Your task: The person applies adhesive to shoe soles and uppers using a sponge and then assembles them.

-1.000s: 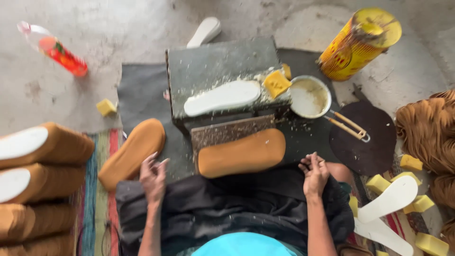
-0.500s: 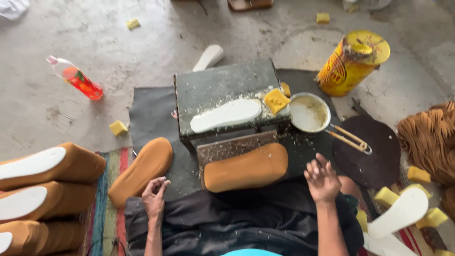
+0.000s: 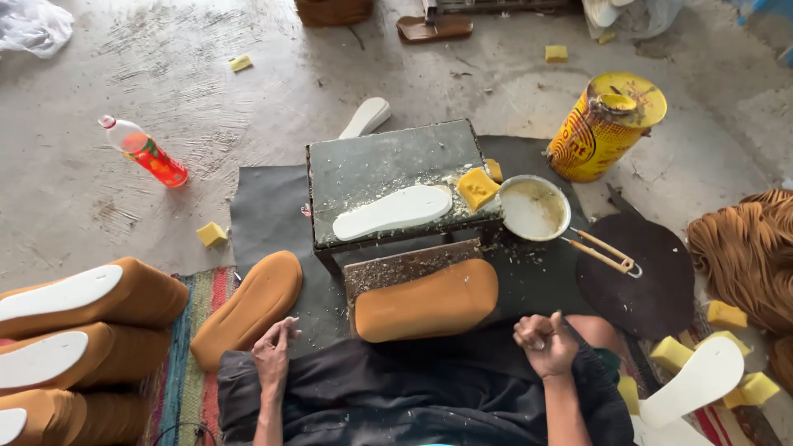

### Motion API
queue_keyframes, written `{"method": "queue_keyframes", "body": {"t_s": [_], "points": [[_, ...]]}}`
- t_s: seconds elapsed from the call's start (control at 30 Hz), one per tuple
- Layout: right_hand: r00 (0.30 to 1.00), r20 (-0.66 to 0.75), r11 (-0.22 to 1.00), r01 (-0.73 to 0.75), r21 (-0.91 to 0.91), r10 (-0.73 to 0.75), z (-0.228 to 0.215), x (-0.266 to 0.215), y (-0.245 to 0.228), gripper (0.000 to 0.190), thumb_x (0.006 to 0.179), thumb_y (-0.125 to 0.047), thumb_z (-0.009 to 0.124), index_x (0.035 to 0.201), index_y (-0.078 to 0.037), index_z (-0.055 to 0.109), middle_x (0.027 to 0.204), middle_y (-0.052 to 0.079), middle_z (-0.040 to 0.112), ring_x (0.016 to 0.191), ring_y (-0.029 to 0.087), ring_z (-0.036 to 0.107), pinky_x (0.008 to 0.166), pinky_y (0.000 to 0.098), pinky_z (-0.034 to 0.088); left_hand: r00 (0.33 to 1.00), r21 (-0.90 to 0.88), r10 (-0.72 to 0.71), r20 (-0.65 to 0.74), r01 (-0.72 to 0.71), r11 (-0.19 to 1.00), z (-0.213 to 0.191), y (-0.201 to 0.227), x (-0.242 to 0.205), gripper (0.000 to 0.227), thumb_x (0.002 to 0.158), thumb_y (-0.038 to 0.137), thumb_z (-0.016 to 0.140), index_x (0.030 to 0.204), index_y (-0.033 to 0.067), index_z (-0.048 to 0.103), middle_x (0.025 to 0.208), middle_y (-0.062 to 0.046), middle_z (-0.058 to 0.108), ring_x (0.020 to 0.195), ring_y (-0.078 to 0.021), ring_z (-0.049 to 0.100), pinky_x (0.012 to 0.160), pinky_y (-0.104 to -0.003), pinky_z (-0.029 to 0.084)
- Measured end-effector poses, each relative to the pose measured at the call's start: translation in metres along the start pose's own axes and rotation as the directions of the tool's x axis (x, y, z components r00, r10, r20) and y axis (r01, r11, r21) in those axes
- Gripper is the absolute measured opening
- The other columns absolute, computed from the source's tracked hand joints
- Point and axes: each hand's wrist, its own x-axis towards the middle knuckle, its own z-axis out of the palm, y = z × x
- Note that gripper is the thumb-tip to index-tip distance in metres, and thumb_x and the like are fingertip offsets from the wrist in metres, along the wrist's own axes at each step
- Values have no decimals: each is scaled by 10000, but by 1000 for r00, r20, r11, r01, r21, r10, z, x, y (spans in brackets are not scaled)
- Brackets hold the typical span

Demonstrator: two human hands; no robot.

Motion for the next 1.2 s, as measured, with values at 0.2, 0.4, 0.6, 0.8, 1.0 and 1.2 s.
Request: {"method": "queue_keyframes", "body": {"t_s": [0.2, 0.4, 0.6, 0.8, 1.0, 1.2], "points": [[955, -284, 986, 120, 119, -82, 9, 4, -7, 618, 1104, -489, 448, 1099, 66, 720, 768, 67, 590, 686, 166, 467, 620, 287, 379, 977, 12, 192, -97, -191, 981, 4, 5, -7, 193, 874, 184, 815, 971, 18, 810, 924, -54, 730, 793, -93, 666, 727, -264, 529], [851, -495, 978, 100, -181, -178, 8, 1, 12, 190, 950, -104, 563, 1122, -40, 612, 966, 52, 605, 825, 174, 564, 707, 307, 453, 934, 93, 300, -196, -286, 954, 1, -8, -2, 236, 852, 142, 835, 1057, 36, 787, 1016, -45, 617, 807, -125, 638, 751, -262, 539], [930, -309, 932, 82, -353, -199, 86, -38, 21, 192, 874, -9, 553, 1065, -13, 572, 977, 105, 602, 849, 198, 620, 752, 335, 544, 944, -27, 197, -263, -211, 977, 3, -16, 7, 356, 929, 133, 721, 1237, -8, 610, 1129, -126, 517, 754, -170, 680, 643, -294, 596], [912, -374, 931, 24, -365, -171, 85, -62, 26, 149, 964, -112, 607, 1043, -1, 547, 956, 109, 561, 864, 237, 616, 764, 416, 551, 925, -56, 225, -307, -254, 966, 5, -10, 1, 302, 1035, 144, 606, 1254, -50, 530, 1136, -148, 521, 712, -199, 704, 633, -315, 604], [912, 127, 920, 378, 104, -389, 170, -50, -59, 517, 998, -447, 748, 1174, -1, 556, 1179, 137, 547, 1067, 324, 575, 1057, 667, 508, 922, -112, 235, -307, -280, 953, -1, 11, -11, 337, 1045, 190, 586, 1264, -56, 512, 1098, -135, 543, 668, -201, 672, 590, -330, 591], [920, 92, 925, 376, 62, -380, 398, -15, -182, 528, 1002, -478, 722, 1165, -1, 566, 1162, 139, 554, 1049, 315, 570, 1025, 628, 503, 888, -33, 291, -355, -323, 946, 8, -19, 1, 339, 1076, 198, 593, 1272, -64, 501, 1118, -150, 531, 721, -193, 659, 629, -330, 590]]}}
